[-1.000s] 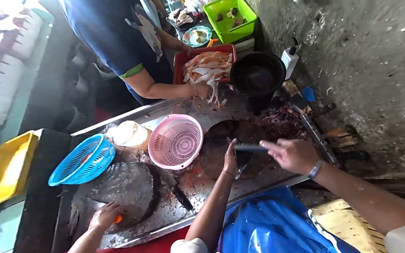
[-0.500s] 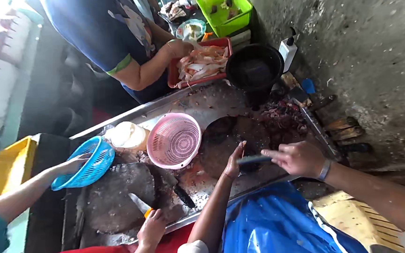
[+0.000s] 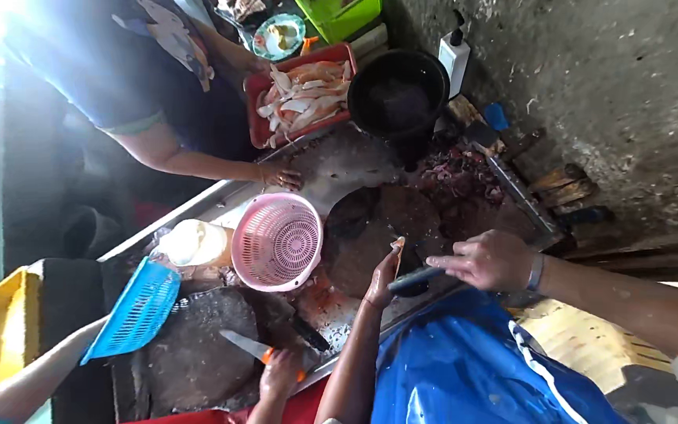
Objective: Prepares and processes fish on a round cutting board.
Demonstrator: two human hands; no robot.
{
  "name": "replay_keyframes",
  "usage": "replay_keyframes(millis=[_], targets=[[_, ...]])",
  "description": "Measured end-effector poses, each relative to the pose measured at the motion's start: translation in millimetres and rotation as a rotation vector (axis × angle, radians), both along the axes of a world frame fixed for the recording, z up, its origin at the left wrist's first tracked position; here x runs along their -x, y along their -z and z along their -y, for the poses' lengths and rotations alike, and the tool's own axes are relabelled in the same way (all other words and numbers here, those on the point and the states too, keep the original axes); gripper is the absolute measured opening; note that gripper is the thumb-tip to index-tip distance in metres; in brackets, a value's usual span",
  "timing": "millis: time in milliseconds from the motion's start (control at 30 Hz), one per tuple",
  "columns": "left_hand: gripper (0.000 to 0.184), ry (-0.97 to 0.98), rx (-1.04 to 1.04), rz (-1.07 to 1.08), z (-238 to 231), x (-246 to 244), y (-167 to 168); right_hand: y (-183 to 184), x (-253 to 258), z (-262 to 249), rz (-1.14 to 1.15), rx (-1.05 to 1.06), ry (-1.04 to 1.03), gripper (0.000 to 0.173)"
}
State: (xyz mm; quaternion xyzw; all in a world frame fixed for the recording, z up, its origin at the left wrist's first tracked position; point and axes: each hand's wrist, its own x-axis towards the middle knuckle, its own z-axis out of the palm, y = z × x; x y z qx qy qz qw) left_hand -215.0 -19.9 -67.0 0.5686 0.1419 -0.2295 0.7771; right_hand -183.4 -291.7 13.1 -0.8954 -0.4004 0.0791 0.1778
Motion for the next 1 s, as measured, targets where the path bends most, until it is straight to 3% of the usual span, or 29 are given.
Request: replay_keyframes(millis=[100,233,367,500,600,733,833,900,1000], targets=[[0.049,0.029,0.0,-0.015,-1,2,-1,1,-17,11,-0.023,0.097,0.133,0.042],[0.046,0.02,0.003,0.017,-1,8,1,-1,-3,5,0.025,0.013,-0.023,0.039],[0.048,0.018,-0.008,0.057,1,7,1,-1,-21,17,0.007,0.086,0.139,0.04],[0.047,-0.023,0.046,0.053,2,10,-1,-1,-9,5,-0.009,0.006,-0.002,0.039],[0.048,-0.024,0.056,0.041,5,7,-4,1,-26,16,-0.039,0.084,0.156,0.041],[0.045,-0.008,0.004,0.076,1,10,-7,-3,-15,5,-0.116,-0.035,-0.015,0.039],[0.048,0.035,0.035,0.055,0,7,-12,1,-35,15,-0.149,0.063,0.141,0.038],[0.048,0.033,0.039,0.078,4,4,-17,-2,-34,17,-0.04,-0.024,0.096,0.038],[0.044,0.036,-0.028,0.078,1,5,-24,1,-28,10,-0.124,-0.119,0.003,0.038]])
